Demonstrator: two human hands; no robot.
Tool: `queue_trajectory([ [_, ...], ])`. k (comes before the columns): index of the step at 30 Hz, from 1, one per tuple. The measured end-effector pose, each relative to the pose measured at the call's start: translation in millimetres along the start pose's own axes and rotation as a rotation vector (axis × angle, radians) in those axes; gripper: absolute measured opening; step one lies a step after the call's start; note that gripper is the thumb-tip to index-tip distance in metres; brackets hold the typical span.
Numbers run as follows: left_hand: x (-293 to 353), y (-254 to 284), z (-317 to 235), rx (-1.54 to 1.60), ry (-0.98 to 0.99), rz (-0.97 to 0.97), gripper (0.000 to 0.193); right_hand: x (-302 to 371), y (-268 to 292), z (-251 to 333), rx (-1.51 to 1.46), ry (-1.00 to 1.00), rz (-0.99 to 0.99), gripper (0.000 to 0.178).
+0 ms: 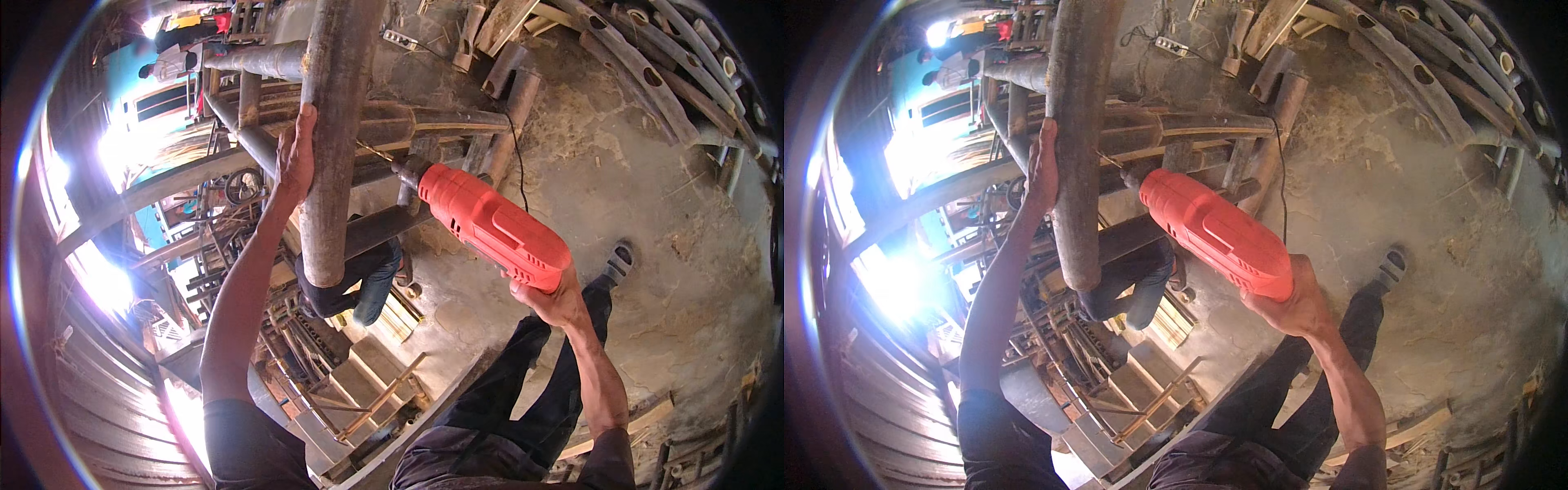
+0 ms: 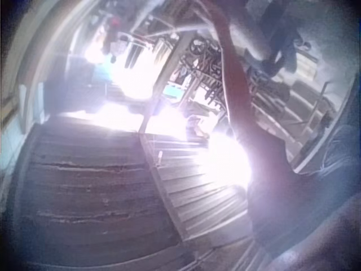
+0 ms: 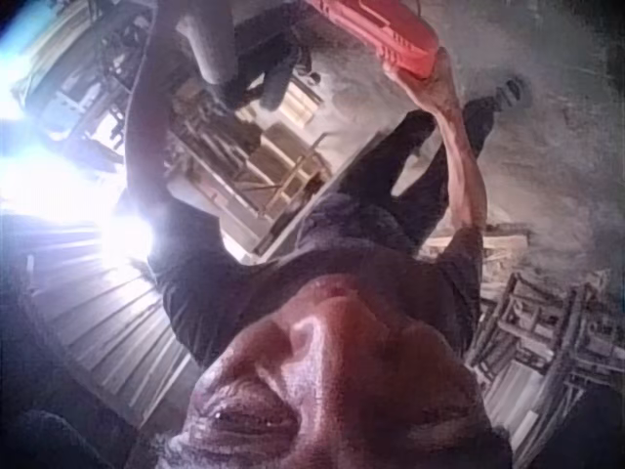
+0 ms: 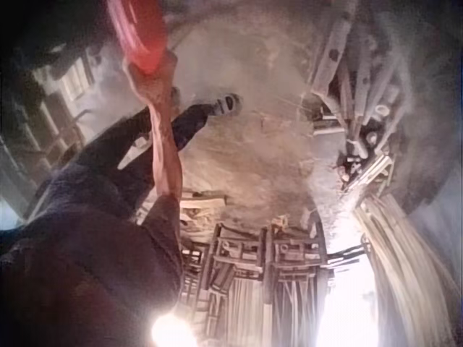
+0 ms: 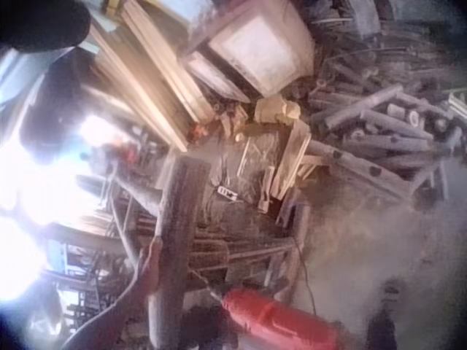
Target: The person uses a red power drill to fasten joints on a wooden frame structure. They then switch to a hand saw to trim a wooden dowel and insert it into a pre-drilled hole on the frame.
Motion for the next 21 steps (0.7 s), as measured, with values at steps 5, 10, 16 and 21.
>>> queue_trajectory([
  [5,1.5,3.0,1.2,-0.007,-0.003,-0.007,0.075,-3.1,-3.7,3.4,0.036,0.077,0.039,0.023],
  [10,6.1,-2.3,-15.7,0.039,-0.02,0.018,0.073,-7.9,-6.1,4.2,0.072,0.132,0.039,0.022],
  [16,6.8,-0.3,-13.5,0.047,-0.011,0.0,0.075,-9.7,-7.1,10.7,0.043,0.148,0.05,0.02],
  [21,8.2,0.8,-15.5,-0.017,0.035,-0.005,0.077,-11.2,-4.9,9.1,0.045,0.131,0.055,0.019],
])
Point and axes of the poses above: each hand's wrist, its own x-axis away from the middle knuckle, its own y-axis out of the back of the hand, z = x × y, the point moved 5 cm from there along -x, towards the middle knuckle, and after that the axes turned 6 degrees about -z, right-handed, at the moved point
